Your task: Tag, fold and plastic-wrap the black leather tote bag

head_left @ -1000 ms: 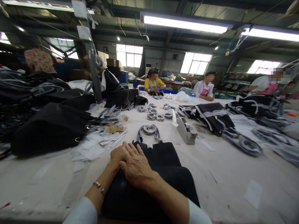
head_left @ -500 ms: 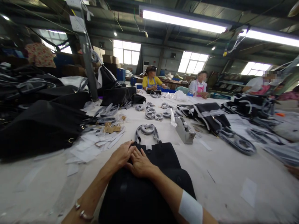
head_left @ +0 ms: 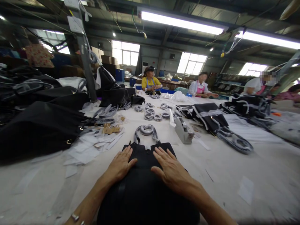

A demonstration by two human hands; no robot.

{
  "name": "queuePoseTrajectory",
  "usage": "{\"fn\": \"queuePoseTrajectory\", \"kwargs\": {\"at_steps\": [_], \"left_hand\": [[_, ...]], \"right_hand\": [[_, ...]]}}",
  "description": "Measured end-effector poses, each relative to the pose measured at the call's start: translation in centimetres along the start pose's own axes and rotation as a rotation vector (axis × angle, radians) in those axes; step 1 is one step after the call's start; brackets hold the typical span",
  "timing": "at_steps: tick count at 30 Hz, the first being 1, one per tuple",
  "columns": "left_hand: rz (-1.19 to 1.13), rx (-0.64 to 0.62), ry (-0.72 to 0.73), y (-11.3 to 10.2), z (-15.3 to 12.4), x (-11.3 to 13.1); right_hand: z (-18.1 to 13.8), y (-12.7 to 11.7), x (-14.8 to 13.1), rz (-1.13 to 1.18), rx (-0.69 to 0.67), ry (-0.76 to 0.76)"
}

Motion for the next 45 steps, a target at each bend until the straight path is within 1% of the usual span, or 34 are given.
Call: {"fn": "queuePoseTrajectory", "kwargs": {"at_steps": [2, 4, 7, 9, 11, 13, 15, 17, 21, 24, 27, 30, 34, 37, 39, 41, 43, 45], "left_hand": [[0.013, 0.023, -0.002, -0.2, 0.0, 0.3], [0.032, 0.065, 0.01, -0.5, -0.1, 0.7], [0.063, 0.158, 0.038, -1.5, -0.5, 1.4], [0.053, 0.218, 0.045, -2.0, -1.2, 1.8], [0.027, 0.272, 0.064, -2.0, -2.4, 2.0], [0.021, 0.296, 0.099, -1.5, -3.7, 2.1], [0.035, 0.293, 0.126, -0.7, -4.8, 2.1], [0.024, 0.295, 0.12, -0.1, -5.4, 2.0], [-0.131, 0.391, 0.042, 0.3, -5.6, 0.6], [-0.294, 0.446, -0.062, 0.6, -5.8, -1.0], [-0.432, 0.441, -0.143, 0.9, -6.0, -1.9], [-0.493, 0.411, -0.175, 0.9, -5.8, -1.8], [-0.541, 0.407, -0.232, 0.6, -5.9, -1.9], [-0.61, 0.373, -0.323, 0.5, -6.8, -2.4], [-0.679, 0.336, -0.369, 0.2, -7.9, -2.7], [-0.776, 0.307, -0.387, -0.2, -8.8, -2.8], [-0.877, 0.273, -0.405, -0.5, -9.3, -2.8], [-0.943, 0.24, -0.434, -0.6, -9.2, -2.8]], "right_hand": [[-1.5, 1.2, 1.8, -0.056, 0.03, 0.062], [-2.1, 2.9, 3.1, -0.077, 0.05, 0.093], [-2.1, 4.3, 3.8, -0.067, 0.084, 0.074], [-2.0, 4.4, 3.9, -0.053, 0.084, 0.063], [-1.9, 4.2, 3.8, -0.039, 0.082, 0.068], [-1.9, 4.0, 3.6, -0.033, 0.082, 0.07], [-2.0, 3.9, 3.5, -0.041, 0.075, 0.071], [-2.0, 4.0, 3.4, -0.055, 0.063, 0.076], [-2.0, 4.1, 3.3, -0.06, 0.071, 0.079], [-2.0, 4.1, 3.4, -0.054, 0.085, 0.069], [-2.0, 4.2, 3.4, -0.05, 0.097, 0.059], [-2.1, 4.3, 3.4, -0.036, 0.134, 0.066], [-2.7, 4.1, 3.3, 0.017, 0.266, 0.051], [-3.8, 3.5, 4.1, 0.04, 0.432, 0.051], [-5.0, 3.2, 5.3, 0.073, 0.559, 0.132], [-6.4, 3.2, 6.9, 0.184, 0.639, 0.291], [-7.8, 3.7, 8.6, 0.378, 0.622, 0.482], [-8.9, 4.5, 9.8, 0.571, 0.548, 0.619]]}}
Point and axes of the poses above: each hand's wrist, its own z-axis towards the middle knuckle, its own y-axis out of the palm, x = y × z, the point moved 2 cm from there along z, towards the middle knuckle, and after that the axes turned 6 degrees about x, right-handed, at the moved point
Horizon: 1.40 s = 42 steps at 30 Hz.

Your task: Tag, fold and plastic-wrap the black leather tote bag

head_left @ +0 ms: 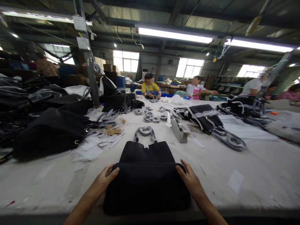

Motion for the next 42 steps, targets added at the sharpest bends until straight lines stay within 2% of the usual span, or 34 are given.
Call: {"fn": "queuePoseTrajectory", "kwargs": {"at_steps": [4, 7, 10, 12, 15, 18, 23, 25, 29, 31, 33, 38, 40, 42], "left_hand": [[0.018, -0.013, -0.034, 0.7, 1.0, -0.1], [0.047, -0.12, -0.049, 1.5, 1.1, 0.0], [0.014, -0.209, -0.114, 2.3, 0.1, 0.8], [-0.109, -0.224, -0.173, 2.8, -0.9, 1.6], [-0.355, -0.246, -0.296, 3.6, -2.2, 2.1], [-0.43, -0.22, -0.401, 4.0, -2.4, 1.7], [-0.421, -0.23, -0.412, 4.0, -1.5, 1.0], [-0.403, -0.232, -0.398, 4.0, -0.9, 0.6], [-0.413, -0.163, -0.403, 4.3, -0.3, 0.1], [-0.404, -0.103, -0.394, 4.4, -0.3, 0.3], [-0.4, -0.068, -0.388, 4.5, -0.6, 0.7], [-0.467, -0.085, -0.41, 4.5, -1.2, 1.5], [-0.473, -0.091, -0.406, 4.4, -1.2, 1.5], [-0.461, -0.085, -0.399, 4.4, -1.2, 1.3]], "right_hand": [[0.2, -0.4, 1.2, 0.148, -0.069, 0.168], [0.8, -0.8, 1.0, 0.27, -0.148, 0.253], [1.5, -1.3, 0.5, 0.342, -0.293, 0.245], [2.0, -1.5, 0.1, 0.298, -0.351, 0.214], [2.5, -1.8, -0.5, 0.151, -0.349, 0.208], [2.3, -2.4, -1.4, 0.12, -0.368, 0.221], [-0.2, -3.3, -2.7, 0.542, -0.648, 0.229], [-1.0, -2.9, -2.4, 0.623, -0.628, 0.244], [-0.9, -0.8, -0.9, 0.695, -0.396, 0.258], [-0.5, 0.0, -0.3, 0.745, -0.336, 0.283], [-0.4, -0.1, -0.2, 0.809, -0.372, 0.338], [-1.7, -3.2, -1.1, 0.969, -0.636, 0.446], [-2.4, -4.0, -1.3, 0.988, -0.634, 0.43], [-3.0, -3.7, -1.3, 0.98, -0.56, 0.408]]}}
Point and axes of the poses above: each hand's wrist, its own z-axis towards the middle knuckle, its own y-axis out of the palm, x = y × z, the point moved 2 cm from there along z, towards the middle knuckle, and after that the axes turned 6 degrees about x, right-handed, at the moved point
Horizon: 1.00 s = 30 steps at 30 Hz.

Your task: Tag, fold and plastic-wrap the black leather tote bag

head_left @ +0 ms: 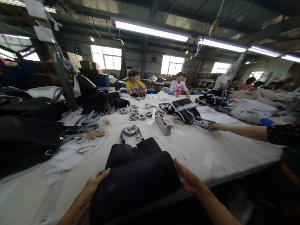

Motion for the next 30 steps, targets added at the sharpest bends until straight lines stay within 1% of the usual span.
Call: {"fn": "queuePoseTrajectory", "kwargs": {"at_steps": [3, 5, 7, 9, 11, 13, 14, 15, 16, 18, 21, 23, 26, 28, 30], "left_hand": [[0.024, 0.021, 0.017, -0.1, 0.3, -0.2], [0.039, 0.019, 0.018, -0.1, 0.4, -0.2], [0.036, -0.001, 0.013, -0.2, 0.4, -0.2], [0.021, -0.028, 0.004, -0.3, 0.6, -0.2], [-0.006, -0.048, -0.008, -0.7, 0.9, -0.3], [-0.042, -0.09, -0.04, -1.0, 1.4, -0.5], [-0.057, -0.11, -0.059, -1.2, 1.7, -0.6], [-0.065, -0.123, -0.077, -1.4, 1.9, -0.7], [-0.067, -0.127, -0.087, -1.5, 2.0, -0.7], [-0.059, -0.116, -0.089, -1.7, 2.0, -0.7], [-0.041, -0.105, -0.093, -1.5, 1.3, -0.2], [-0.029, -0.11, -0.096, -1.2, 0.6, 0.1], [-0.025, -0.122, -0.078, -0.8, 0.1, 0.4], [-0.017, -0.117, -0.049, -0.7, 0.4, 0.2], [0.009, -0.085, -0.013, -1.0, 1.1, -0.1]], "right_hand": [[0.6, 0.3, 1.2, -0.028, 0.104, -0.064], [0.9, -0.1, 1.4, -0.093, 0.154, -0.091], [0.7, -1.0, 0.7, -0.245, 0.203, -0.151], [-0.5, -2.3, -0.4, -0.423, 0.218, -0.175], [-2.2, -3.3, -1.3, -0.504, 0.134, -0.128], [-3.8, -3.8, -1.5, -0.456, -0.004, -0.069], [-4.3, -3.9, -1.4, -0.419, -0.046, -0.067], [-4.5, -4.0, -1.2, -0.39, -0.047, -0.085], [-4.5, -4.1, -0.9, -0.378, -0.011, -0.112], [-3.9, -4.2, -0.3, -0.389, 0.104, -0.182], [-2.4, -4.1, 0.0, -0.409, 0.253, -0.247], [-1.5, -3.9, -0.2, -0.415, 0.287, -0.256], [-0.2, -3.4, -0.4, -0.449, 0.302, -0.25], [0.8, -3.1, 0.0, -0.491, 0.348, -0.256], [1.9, -3.0, 0.7, -0.519, 0.411, -0.263]]}}
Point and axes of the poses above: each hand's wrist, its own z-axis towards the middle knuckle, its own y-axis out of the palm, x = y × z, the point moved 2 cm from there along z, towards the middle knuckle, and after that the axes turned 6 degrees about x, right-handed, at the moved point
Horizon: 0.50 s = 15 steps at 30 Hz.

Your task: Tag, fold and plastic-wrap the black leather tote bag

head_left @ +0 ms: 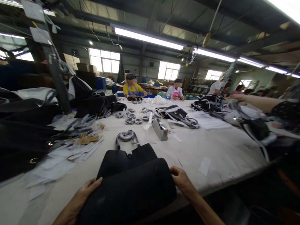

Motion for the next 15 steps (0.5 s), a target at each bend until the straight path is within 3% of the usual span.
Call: {"fn": "queuePoseTrajectory", "kwargs": {"at_steps": [5, 10, 13, 15], "left_hand": [[0.035, 0.094, 0.048, -0.9, 1.5, -0.9], [0.035, 0.09, 0.066, -0.6, 1.1, -1.0], [0.038, 0.104, 0.089, -0.3, 0.7, -0.7], [0.048, 0.12, 0.091, -0.2, 0.6, -0.5]], "right_hand": [[0.5, 0.7, 1.5, 0.045, 0.031, 0.101], [-1.5, -1.4, 0.0, 0.117, -0.165, 0.147], [-1.9, -2.2, -0.6, 0.006, -0.249, 0.112], [-1.4, -1.9, -0.4, -0.121, -0.19, 0.069]]}}
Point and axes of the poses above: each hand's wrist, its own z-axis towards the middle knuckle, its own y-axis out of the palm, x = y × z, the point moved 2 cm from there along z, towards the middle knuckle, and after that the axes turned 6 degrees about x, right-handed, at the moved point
